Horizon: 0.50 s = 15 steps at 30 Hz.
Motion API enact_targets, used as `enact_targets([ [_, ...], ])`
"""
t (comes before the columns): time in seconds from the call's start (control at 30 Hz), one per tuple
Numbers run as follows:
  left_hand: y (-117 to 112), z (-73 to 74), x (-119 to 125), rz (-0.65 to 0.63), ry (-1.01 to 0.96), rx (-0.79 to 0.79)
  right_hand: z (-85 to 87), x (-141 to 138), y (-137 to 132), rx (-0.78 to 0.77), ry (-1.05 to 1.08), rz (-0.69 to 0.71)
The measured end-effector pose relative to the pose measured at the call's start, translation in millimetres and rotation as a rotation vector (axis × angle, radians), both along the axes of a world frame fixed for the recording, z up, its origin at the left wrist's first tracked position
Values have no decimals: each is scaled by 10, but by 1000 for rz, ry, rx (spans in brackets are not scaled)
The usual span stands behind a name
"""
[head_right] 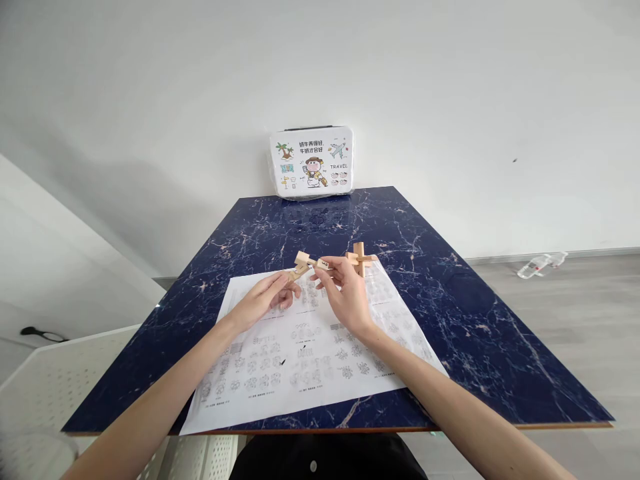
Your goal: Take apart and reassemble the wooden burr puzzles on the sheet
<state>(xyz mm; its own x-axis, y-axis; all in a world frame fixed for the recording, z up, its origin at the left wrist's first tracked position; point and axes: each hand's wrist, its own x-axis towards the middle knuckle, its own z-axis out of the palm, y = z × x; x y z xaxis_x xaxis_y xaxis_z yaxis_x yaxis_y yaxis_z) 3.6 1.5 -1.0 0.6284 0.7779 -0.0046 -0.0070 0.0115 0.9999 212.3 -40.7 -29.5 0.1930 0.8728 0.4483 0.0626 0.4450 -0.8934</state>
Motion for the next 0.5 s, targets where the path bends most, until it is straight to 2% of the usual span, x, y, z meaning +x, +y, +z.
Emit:
enact_targets([
  [0.23,-115,-70,102,-40,51,85,-110,-9,-21,146,-398,-121],
  [0.5,-104,-63,128,-36,45,174,-84,22,-34,287,-626,-135],
])
